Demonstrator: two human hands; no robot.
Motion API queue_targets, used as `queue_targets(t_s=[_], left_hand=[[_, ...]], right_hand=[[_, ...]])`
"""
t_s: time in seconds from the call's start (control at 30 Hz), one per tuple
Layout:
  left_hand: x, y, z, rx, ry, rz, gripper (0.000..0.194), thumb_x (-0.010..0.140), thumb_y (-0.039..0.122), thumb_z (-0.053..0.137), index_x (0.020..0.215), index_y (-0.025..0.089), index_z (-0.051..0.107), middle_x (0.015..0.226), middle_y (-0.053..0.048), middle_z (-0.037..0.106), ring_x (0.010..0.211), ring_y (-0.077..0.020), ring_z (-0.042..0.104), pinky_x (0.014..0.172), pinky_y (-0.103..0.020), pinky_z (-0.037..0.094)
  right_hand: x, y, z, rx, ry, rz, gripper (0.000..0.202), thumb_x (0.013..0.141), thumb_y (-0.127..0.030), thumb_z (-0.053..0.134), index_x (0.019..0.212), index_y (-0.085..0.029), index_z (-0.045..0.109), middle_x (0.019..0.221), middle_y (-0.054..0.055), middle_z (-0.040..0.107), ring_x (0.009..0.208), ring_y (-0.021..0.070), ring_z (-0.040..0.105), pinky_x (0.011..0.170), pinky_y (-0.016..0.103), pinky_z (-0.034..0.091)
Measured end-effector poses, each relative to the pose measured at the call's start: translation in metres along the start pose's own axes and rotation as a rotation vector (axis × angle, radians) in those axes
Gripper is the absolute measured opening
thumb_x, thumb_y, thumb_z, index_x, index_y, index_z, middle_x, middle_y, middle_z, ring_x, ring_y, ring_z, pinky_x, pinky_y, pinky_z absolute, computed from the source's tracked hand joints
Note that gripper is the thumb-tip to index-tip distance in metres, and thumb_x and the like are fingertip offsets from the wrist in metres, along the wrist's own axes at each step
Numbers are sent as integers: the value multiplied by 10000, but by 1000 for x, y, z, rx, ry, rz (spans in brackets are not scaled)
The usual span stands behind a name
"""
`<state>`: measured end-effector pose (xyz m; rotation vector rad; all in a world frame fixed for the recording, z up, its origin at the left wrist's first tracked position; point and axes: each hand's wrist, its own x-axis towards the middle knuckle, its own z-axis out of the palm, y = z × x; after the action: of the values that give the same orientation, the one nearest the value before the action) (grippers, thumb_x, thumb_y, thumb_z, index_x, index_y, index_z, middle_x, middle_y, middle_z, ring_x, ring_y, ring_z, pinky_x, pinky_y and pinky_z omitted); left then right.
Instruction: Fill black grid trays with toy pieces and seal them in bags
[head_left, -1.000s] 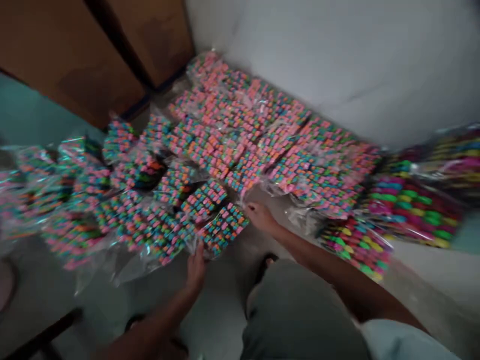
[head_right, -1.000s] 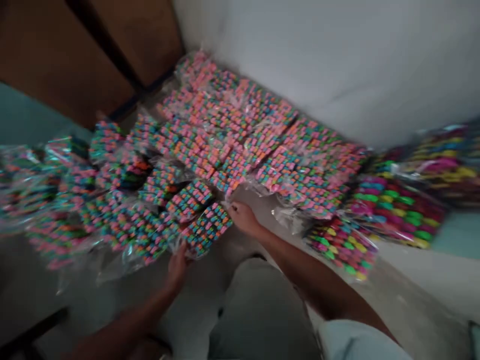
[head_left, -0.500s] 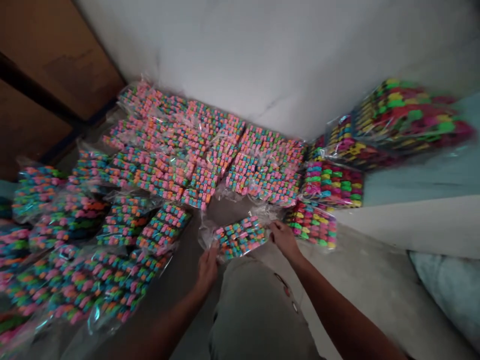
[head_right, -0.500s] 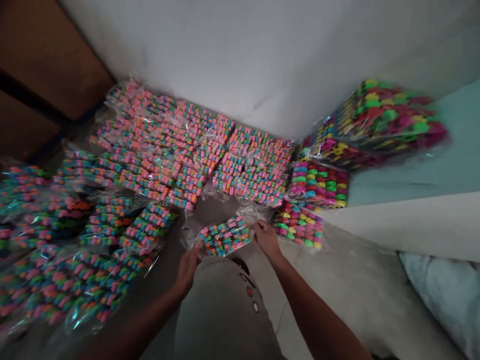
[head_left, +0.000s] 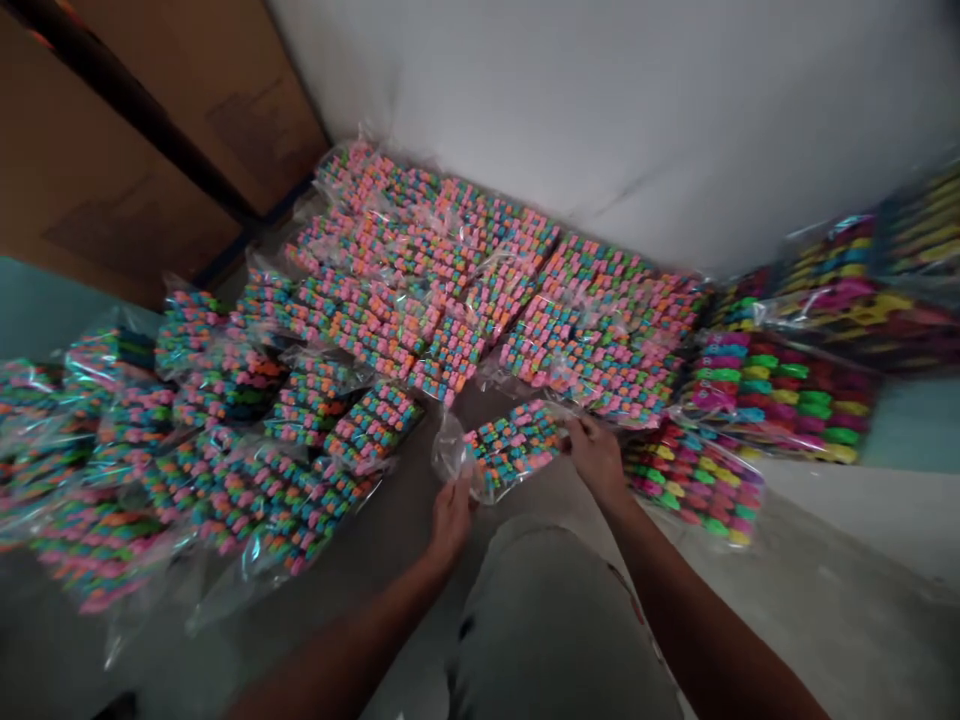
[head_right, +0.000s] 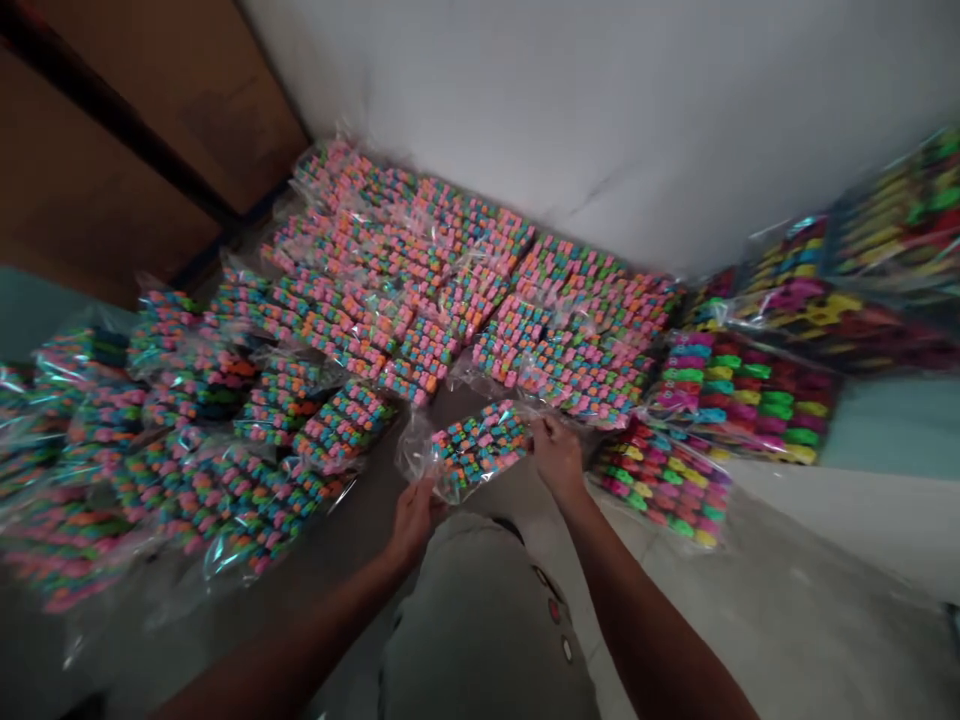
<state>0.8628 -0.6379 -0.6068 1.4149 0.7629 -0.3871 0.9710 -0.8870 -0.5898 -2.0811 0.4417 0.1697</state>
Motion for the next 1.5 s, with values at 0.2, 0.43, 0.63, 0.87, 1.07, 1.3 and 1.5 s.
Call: queue_targets(t_s=[0.2, 0.43, 0.63, 0.87, 1.07, 1.3, 1.5], left_hand=[[11, -3, 10, -248, 18, -27, 645, 917, 705, 582, 1225, 160, 742, 1193, -158, 762, 1031, -288, 734, 913, -420, 635], [41, 29, 40, -387, 40, 6, 551, 932, 615, 635, 1269, 181, 686, 1289, -159, 730, 1155, -271, 708, 997, -398, 594], [15, 1, -41, -252, 282, 62, 598, 849, 496, 786, 1343, 208, 611, 1387, -164, 666, 1149, -252, 687, 842, -306, 601], [3, 16, -117, -478, 404, -67, 625, 856, 637, 742, 1291, 205, 616, 1353, -140, 659, 823, -171, 704, 571, -255, 580], [14, 37, -116, -607, 401, -116, 355, 977, 519, 603, 1039, 170, 609, 973, -66, 688, 626, -112, 641, 525, -224, 508], [-24, -17, -122, -186, 413, -21, 320, 911, 506, 573, 827, 198, 597, 682, 12, 592, 528, -106, 526, 497, -214, 396], [-88, -88, -150, 305, 283, 22, 451, 876, 625, 544, 803, 193, 649, 756, -23, 617, 719, -173, 592, 611, -250, 458]], right_hand=[[47, -68, 45, -111, -61, -197, 384, 961, -494, 459, 787, -214, 654, 685, 34, 701, 655, 190, 631, 635, 294, 412], [59, -100, 67, -172, 70, -359, 446, 998, -501, 438, 1020, -175, 741, 931, 95, 769, 838, 238, 678, 789, 340, 469], [-1, -149, 123, -431, -154, -690, 399, 1023, -418, 455, 1183, -182, 734, 1109, 137, 758, 956, 257, 693, 860, 349, 487], [-38, -189, 223, -960, -531, -626, 478, 1065, -441, 445, 1294, -90, 676, 1097, 209, 758, 1028, 335, 731, 865, 379, 512], [-41, -181, 218, -1003, -585, -683, 436, 1102, -346, 358, 1203, -93, 699, 1105, 212, 760, 1068, 311, 732, 896, 365, 512], [-74, -149, 180, -1006, -596, -762, 367, 1099, -240, 331, 1201, -119, 662, 1022, 176, 756, 914, 258, 728, 780, 315, 478], [-104, -70, 137, -829, -734, -786, 264, 1065, -295, 465, 1103, -166, 693, 1016, 107, 746, 828, 194, 656, 718, 256, 426]])
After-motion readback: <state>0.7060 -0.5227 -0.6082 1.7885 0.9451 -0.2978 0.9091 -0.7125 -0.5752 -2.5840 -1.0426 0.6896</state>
